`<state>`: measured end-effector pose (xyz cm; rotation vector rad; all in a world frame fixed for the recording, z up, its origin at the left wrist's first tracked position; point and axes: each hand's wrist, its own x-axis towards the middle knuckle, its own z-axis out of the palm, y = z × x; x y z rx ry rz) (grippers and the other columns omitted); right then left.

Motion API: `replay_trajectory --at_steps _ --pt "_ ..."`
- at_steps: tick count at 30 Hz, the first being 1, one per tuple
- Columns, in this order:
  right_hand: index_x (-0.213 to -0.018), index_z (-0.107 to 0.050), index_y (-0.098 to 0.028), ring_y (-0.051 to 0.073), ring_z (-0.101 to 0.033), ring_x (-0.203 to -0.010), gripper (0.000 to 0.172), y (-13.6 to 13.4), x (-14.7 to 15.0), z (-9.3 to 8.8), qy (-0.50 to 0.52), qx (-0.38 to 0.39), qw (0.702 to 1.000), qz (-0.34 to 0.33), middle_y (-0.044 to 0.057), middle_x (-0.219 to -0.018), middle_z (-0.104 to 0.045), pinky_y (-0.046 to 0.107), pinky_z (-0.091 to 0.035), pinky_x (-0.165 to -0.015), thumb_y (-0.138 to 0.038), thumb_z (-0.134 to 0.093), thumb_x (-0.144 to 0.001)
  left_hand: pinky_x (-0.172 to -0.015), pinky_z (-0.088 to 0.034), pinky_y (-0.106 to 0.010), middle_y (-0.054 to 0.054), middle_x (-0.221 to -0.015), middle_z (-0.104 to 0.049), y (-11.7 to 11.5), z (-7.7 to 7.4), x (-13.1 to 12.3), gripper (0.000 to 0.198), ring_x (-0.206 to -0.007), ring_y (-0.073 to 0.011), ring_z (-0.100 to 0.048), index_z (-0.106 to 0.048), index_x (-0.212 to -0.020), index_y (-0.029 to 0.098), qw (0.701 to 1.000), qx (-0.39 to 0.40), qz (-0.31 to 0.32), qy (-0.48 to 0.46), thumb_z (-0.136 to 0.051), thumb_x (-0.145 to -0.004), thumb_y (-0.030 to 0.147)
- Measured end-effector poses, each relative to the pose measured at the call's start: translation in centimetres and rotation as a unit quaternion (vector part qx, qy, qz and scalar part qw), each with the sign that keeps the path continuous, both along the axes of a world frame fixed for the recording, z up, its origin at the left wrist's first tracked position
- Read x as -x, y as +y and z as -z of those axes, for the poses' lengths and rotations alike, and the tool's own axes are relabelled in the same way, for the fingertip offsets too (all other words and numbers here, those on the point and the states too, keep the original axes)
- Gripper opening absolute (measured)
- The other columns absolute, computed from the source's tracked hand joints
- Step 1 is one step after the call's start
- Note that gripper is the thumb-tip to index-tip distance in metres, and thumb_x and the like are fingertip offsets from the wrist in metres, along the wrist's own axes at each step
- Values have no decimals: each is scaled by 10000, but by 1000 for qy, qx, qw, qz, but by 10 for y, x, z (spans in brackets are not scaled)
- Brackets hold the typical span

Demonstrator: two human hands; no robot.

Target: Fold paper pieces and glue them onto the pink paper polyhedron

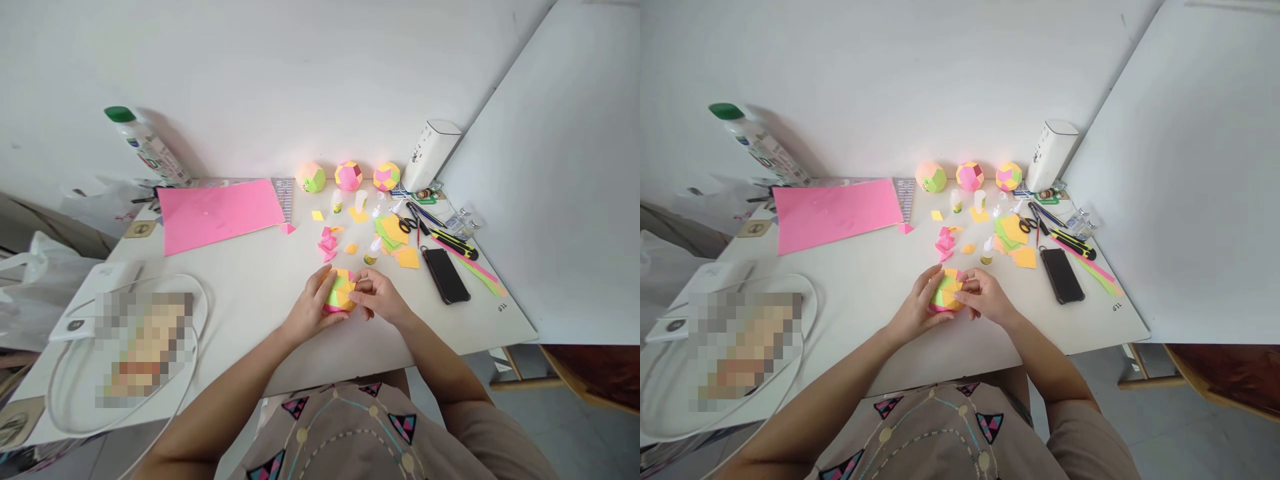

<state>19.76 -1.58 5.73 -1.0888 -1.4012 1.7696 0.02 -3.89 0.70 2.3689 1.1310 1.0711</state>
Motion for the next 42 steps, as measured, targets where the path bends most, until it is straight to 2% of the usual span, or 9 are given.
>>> replay_trajectory --at_steps 5,13,18,21,28,37,42 --pt "-843 -499 -195 56 -467 -316 269 -2 0 -2 -15 -8 1000 -20 -101 -537 -551 161 -290 -318 -328 -707 -736 -983 -431 -551 -220 -1410 -306 -2 0 1 838 -1299 -350 -367 -68 -1490 256 1000 -3 1 17 -536 -848 522" --pt "-781 -502 -185 55 -459 -317 271 -3 2 -1 -20 -3 999 -27 -95 -510 -529 165 -286 -314 -353 -710 -738 -989 -428 -545 -201 -1391 -343 -2 1 0 727 -1276 -338 -388 -176 -1468 246 1000 7 -13 27 -521 -873 484" --pt "-788 -539 -186 71 -500 -376 252 -2 0 -1 -31 -56 998 -5 -85 -520 -528 194 -402 -367 -345 -724 -724 -1006 -430 -522 -184 -1392 -337 -4 1 0 675 -1297 -320 -378 -183 -1468 260 998 50 -41 9 -486 -899 458" --pt "-794 -556 -185 92 -549 -425 222 -3 1 1 -29 -75 997 5 -72 -514 -547 216 -455 -421 -334 -710 -737 -1014 -422 -521 -177 -1431 -278 -4 -1 0 655 -1328 -315 -343 -142 -1478 288 997 54 -50 6 -459 -921 420" --pt "-769 -541 -184 104 -569 -415 218 -7 7 8 -15 -68 997 28 -59 -499 -573 212 -451 -405 -330 -700 -745 -1012 -417 -521 -169 -1483 -234 -5 1 -2 622 -1359 -308 -307 -54 -1493 328 999 26 -29 7 -375 -961 350" --pt "-729 -528 -184 107 -553 -378 245 -8 11 7 -7 -55 997 50 -64 -462 -563 215 -440 -378 -341 -716 -712 -1020 -406 -526 -147 -1504 -235 -4 4 -2 559 -1358 -295 -314 -121 -1486 345 1000 -7 -27 9 -340 -973 306" --pt "-742 -545 -181 128 -592 -423 238 -10 12 9 7 -71 996 53 -49 -472 -580 235 -474 -418 -351 -713 -731 -1036 -393 -520 -135 -1495 -259 -3 4 -1 531 -1351 -282 -321 -172 -1479 342 1000 -11 -24 4 -333 -975 288"
